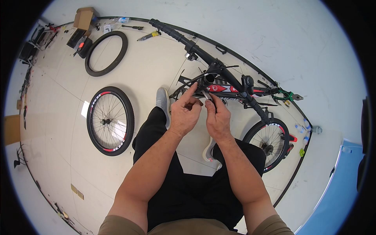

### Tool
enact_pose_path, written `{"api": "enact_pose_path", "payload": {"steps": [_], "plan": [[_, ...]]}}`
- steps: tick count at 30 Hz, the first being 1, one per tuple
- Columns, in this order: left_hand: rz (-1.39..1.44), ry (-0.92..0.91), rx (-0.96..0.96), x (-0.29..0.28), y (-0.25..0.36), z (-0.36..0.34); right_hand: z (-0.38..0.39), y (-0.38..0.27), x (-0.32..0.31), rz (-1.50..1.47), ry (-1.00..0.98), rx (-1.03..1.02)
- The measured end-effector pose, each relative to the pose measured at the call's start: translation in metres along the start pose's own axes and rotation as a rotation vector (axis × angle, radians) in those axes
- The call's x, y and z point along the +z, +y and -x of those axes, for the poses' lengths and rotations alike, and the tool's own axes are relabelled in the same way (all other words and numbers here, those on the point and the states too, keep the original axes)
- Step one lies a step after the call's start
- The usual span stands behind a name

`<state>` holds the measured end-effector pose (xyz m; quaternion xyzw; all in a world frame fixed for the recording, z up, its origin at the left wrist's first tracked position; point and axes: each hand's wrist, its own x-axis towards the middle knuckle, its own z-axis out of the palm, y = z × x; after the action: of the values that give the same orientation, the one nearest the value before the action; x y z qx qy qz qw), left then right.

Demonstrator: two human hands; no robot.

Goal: The person works on the handlebar area of a bicycle, using a wrench to tighten a bolt and pliers to adjust a cable or clamp. The bicycle is upside down on the floor with wheels removed and placed nearby.

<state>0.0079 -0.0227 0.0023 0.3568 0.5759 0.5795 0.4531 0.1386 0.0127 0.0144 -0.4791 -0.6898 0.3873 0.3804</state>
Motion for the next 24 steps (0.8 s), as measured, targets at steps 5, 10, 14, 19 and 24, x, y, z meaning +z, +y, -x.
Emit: {"api": "enact_pose_path", "payload": {"steps": [5,10,14,19,24], "plan": [[0.008,-0.004,-0.005,0.0,-0.001,0.0,0.0,0.0,0.003,0.037,-0.012,0.022],[-0.004,-0.006,-0.007,0.001,-0.001,0.0,0.0,0.003,0.006,0.008,0.02,0.013],[-0.026,-0.011,0.003,0.0,0.0,0.0,-0.002,0.003,0.005,0.017,-0.005,0.089],[-0.039,-0.012,-0.008,0.001,0.0,0.001,-0.006,-0.001,0.002,-0.07,-0.035,0.201],[-0.017,-0.006,0.005,0.001,-0.005,0.001,-0.011,-0.005,-0.004,-0.151,-0.088,0.298]]}}
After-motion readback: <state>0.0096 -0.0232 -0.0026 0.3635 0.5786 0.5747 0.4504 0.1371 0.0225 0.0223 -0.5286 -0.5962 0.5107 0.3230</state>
